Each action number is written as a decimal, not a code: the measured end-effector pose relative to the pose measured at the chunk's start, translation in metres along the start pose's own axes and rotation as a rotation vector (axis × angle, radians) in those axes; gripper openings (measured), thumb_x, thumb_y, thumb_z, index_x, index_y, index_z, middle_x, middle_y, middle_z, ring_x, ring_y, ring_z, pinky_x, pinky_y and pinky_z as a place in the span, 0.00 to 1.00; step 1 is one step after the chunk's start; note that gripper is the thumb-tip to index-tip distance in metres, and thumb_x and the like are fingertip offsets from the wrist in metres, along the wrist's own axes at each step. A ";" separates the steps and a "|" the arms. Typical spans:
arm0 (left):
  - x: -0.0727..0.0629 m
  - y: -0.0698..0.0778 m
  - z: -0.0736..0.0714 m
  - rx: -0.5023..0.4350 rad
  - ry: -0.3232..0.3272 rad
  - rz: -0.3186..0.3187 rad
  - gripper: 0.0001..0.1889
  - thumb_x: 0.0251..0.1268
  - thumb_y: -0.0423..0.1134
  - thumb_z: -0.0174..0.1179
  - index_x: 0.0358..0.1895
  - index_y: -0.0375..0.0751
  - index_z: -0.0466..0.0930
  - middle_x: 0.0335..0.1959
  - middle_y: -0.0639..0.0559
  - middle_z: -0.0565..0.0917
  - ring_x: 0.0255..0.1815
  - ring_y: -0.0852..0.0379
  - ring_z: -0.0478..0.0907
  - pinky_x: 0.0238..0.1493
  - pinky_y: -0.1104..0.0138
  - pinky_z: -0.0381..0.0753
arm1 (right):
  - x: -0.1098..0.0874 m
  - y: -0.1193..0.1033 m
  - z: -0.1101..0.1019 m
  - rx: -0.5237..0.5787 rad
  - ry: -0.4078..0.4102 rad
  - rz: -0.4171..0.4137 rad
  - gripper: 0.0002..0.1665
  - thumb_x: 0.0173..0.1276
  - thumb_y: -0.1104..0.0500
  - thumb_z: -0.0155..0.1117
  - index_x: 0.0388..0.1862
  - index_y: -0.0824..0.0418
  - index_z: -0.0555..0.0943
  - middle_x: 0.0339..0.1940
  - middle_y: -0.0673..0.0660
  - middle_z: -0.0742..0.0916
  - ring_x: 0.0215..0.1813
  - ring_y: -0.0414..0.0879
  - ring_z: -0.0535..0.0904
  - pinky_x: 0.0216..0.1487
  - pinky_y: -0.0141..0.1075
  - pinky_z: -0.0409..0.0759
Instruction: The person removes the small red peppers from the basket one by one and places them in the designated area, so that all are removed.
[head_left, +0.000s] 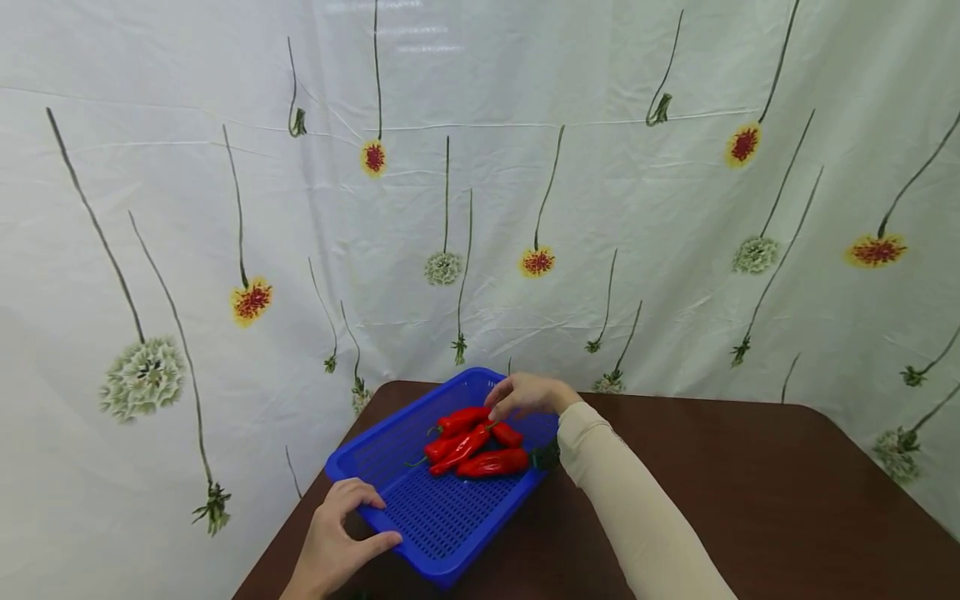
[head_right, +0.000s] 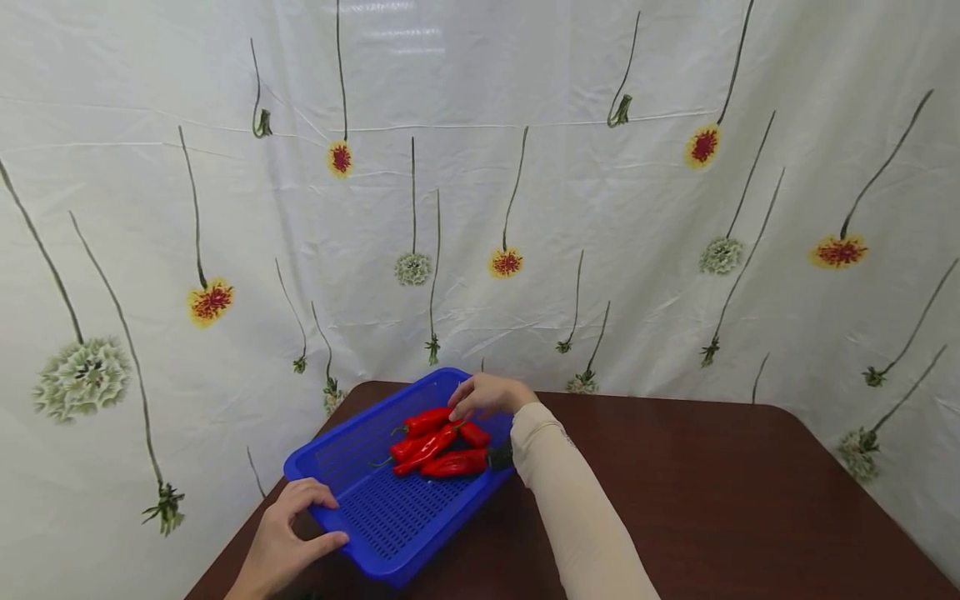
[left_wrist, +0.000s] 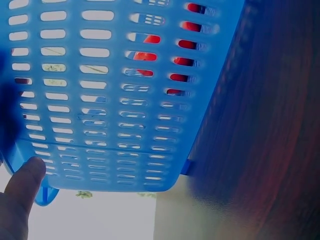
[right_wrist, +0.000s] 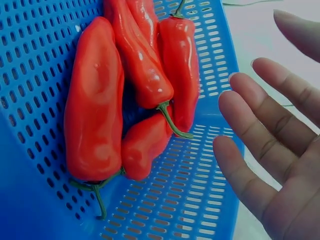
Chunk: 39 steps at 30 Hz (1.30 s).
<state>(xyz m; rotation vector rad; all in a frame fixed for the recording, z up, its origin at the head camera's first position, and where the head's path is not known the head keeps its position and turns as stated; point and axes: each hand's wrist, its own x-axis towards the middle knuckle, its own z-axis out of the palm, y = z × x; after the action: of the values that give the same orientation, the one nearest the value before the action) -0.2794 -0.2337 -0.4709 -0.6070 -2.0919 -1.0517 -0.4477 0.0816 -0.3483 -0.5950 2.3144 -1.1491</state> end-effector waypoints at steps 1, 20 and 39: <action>0.000 0.000 0.000 -0.003 -0.002 0.000 0.23 0.30 0.35 0.84 0.33 0.48 0.81 0.35 0.63 0.81 0.47 0.67 0.71 0.53 0.80 0.63 | 0.000 0.001 0.001 0.000 0.004 0.005 0.23 0.67 0.62 0.67 0.59 0.67 0.79 0.53 0.60 0.87 0.63 0.61 0.80 0.69 0.57 0.70; -0.003 -0.001 0.003 -0.048 -0.020 -0.032 0.23 0.32 0.33 0.84 0.34 0.49 0.81 0.36 0.58 0.82 0.47 0.67 0.70 0.51 0.80 0.65 | 0.008 0.013 0.007 -0.056 0.005 0.102 0.26 0.65 0.61 0.69 0.61 0.69 0.78 0.50 0.56 0.87 0.58 0.58 0.81 0.66 0.55 0.75; -0.003 0.000 0.001 -0.059 -0.019 -0.047 0.25 0.32 0.34 0.84 0.35 0.56 0.80 0.36 0.56 0.82 0.47 0.66 0.71 0.51 0.79 0.67 | 0.022 0.023 0.022 -0.164 -0.036 0.193 0.22 0.63 0.61 0.71 0.56 0.63 0.82 0.48 0.53 0.86 0.50 0.46 0.81 0.57 0.49 0.82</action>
<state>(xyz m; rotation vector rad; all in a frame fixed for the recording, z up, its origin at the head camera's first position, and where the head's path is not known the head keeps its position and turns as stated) -0.2779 -0.2326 -0.4736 -0.6007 -2.1068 -1.1422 -0.4556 0.0684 -0.3831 -0.4345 2.3907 -0.8595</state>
